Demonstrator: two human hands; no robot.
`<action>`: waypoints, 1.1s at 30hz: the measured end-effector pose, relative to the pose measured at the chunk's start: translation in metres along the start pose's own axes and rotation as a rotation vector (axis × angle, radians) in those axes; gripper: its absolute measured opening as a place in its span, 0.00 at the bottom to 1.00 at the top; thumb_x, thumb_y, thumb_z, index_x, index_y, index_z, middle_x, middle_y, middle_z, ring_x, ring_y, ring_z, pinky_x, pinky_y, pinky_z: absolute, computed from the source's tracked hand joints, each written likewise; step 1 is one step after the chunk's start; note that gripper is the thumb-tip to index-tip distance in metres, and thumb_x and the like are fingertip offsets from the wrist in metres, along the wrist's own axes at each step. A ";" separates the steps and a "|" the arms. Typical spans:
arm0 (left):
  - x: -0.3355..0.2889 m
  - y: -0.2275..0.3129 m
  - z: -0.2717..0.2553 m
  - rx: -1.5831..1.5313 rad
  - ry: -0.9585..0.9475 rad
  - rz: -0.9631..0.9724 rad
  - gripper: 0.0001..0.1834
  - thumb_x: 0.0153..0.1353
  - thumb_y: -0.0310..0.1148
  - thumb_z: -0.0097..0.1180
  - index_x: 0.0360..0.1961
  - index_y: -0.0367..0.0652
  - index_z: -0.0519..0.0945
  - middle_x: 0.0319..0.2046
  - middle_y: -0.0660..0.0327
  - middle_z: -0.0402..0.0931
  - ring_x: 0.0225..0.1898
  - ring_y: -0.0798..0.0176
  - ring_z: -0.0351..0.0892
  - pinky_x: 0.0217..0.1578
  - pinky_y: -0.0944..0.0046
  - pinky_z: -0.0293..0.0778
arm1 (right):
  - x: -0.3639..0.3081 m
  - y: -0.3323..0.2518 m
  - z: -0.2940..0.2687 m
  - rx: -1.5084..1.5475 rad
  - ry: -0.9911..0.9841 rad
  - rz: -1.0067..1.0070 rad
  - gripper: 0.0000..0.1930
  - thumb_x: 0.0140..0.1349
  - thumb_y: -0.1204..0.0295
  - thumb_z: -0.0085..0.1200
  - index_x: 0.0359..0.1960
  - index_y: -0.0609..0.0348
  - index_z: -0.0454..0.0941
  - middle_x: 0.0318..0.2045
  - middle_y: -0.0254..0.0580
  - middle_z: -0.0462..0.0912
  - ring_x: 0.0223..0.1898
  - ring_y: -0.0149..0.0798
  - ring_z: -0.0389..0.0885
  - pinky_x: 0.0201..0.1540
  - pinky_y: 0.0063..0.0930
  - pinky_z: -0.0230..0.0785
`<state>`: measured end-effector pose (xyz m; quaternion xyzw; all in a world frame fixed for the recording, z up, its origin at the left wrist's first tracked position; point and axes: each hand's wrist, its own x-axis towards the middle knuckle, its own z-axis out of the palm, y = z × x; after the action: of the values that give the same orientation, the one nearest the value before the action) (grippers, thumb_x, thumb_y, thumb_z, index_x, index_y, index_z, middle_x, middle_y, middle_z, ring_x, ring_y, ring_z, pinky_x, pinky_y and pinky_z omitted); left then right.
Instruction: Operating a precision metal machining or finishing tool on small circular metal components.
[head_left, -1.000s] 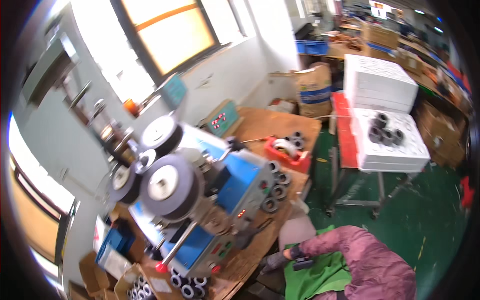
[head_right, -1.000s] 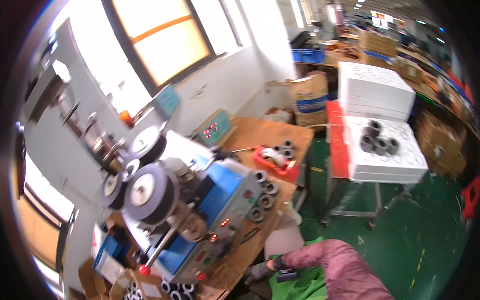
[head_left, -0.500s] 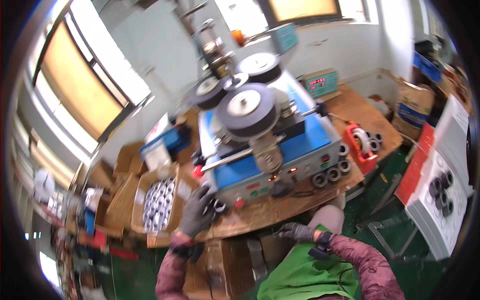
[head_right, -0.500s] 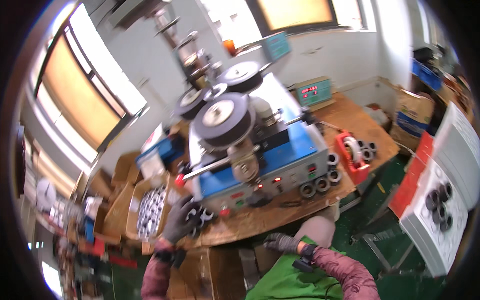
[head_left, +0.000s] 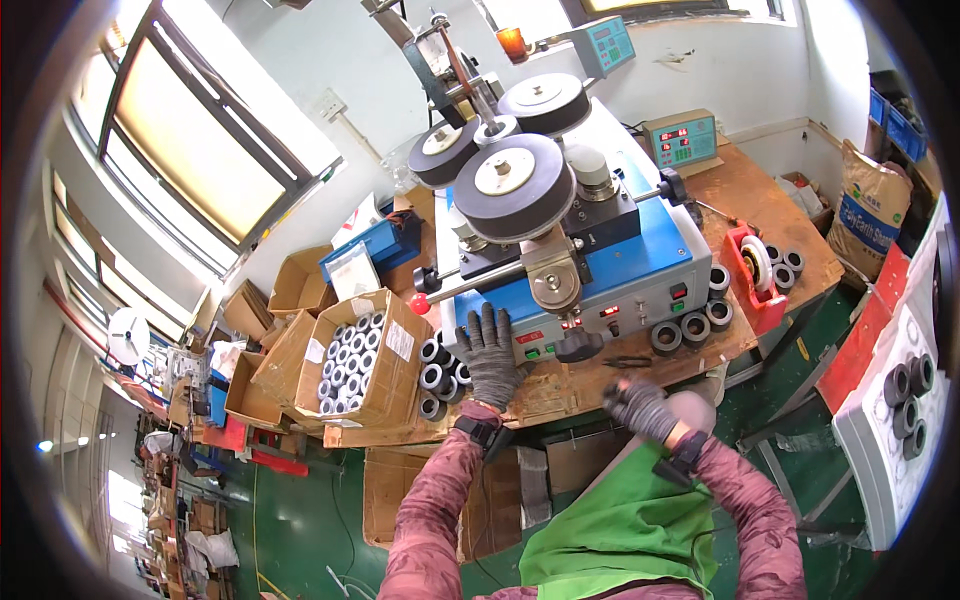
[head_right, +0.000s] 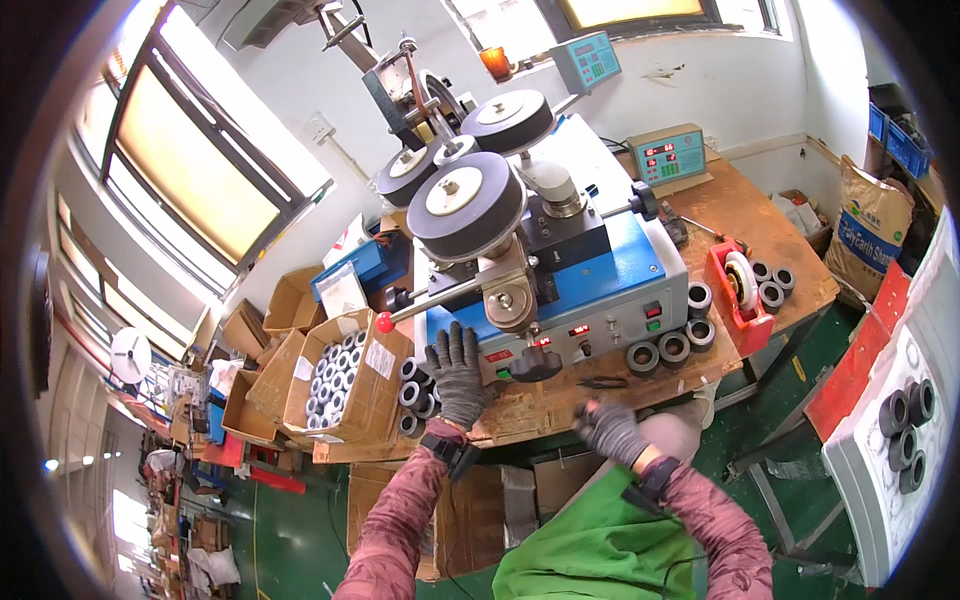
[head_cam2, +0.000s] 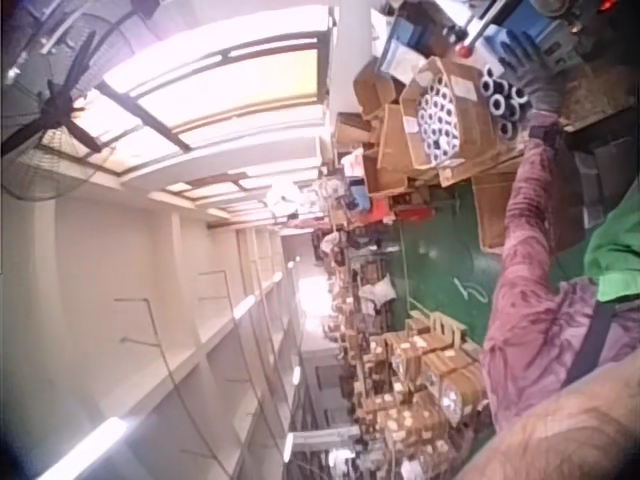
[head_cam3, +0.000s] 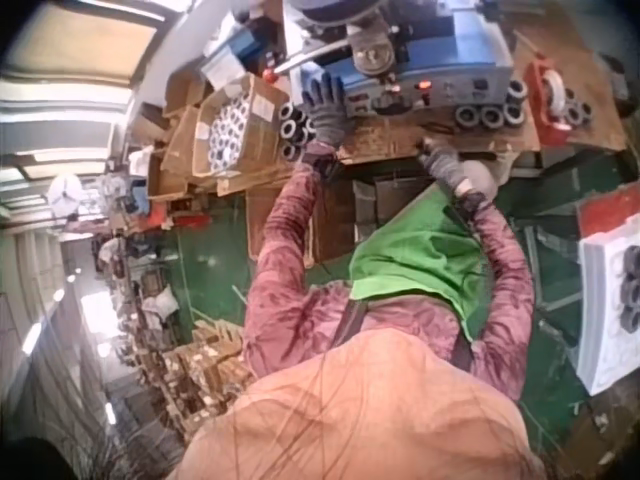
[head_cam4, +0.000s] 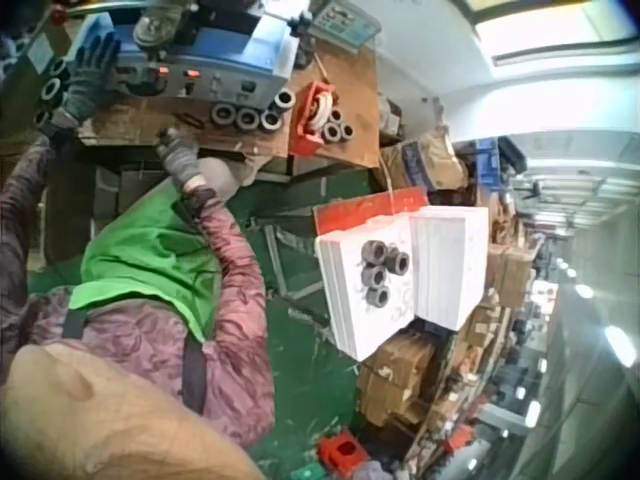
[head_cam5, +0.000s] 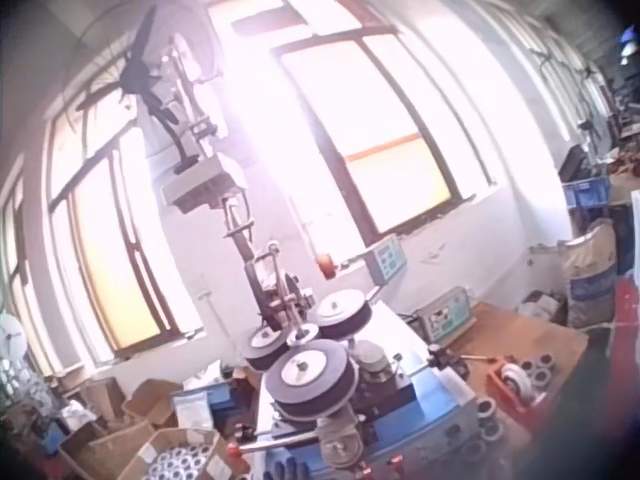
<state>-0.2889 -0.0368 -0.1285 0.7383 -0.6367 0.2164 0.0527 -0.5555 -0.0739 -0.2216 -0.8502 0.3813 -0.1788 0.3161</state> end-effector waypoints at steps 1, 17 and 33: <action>-0.003 0.001 -0.001 0.008 0.003 -0.001 0.63 0.33 0.61 0.66 0.66 0.38 0.52 0.68 0.47 0.44 0.69 0.40 0.39 0.64 0.35 0.32 | 0.006 0.000 -0.009 0.004 0.002 -0.007 0.13 0.56 0.59 0.53 0.38 0.51 0.79 0.34 0.45 0.82 0.37 0.45 0.81 0.39 0.43 0.71; -0.004 0.002 0.005 -0.107 0.116 0.000 0.53 0.38 0.53 0.66 0.63 0.40 0.59 0.67 0.47 0.49 0.68 0.39 0.43 0.64 0.34 0.34 | 0.069 0.039 0.000 -0.858 -0.008 0.190 0.14 0.57 0.68 0.48 0.42 0.54 0.81 0.37 0.46 0.83 0.35 0.45 0.82 0.28 0.43 0.69; -0.008 0.003 0.009 -0.144 0.164 0.015 0.48 0.41 0.52 0.65 0.63 0.42 0.61 0.65 0.49 0.52 0.67 0.40 0.46 0.64 0.35 0.36 | 0.005 0.003 0.105 0.732 -0.644 0.158 0.16 0.60 0.58 0.55 0.40 0.58 0.79 0.30 0.35 0.82 0.29 0.28 0.77 0.34 0.26 0.71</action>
<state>-0.2897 -0.0337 -0.1404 0.7076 -0.6496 0.2301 0.1559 -0.4966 -0.0368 -0.3008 -0.6640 0.2397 -0.0046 0.7082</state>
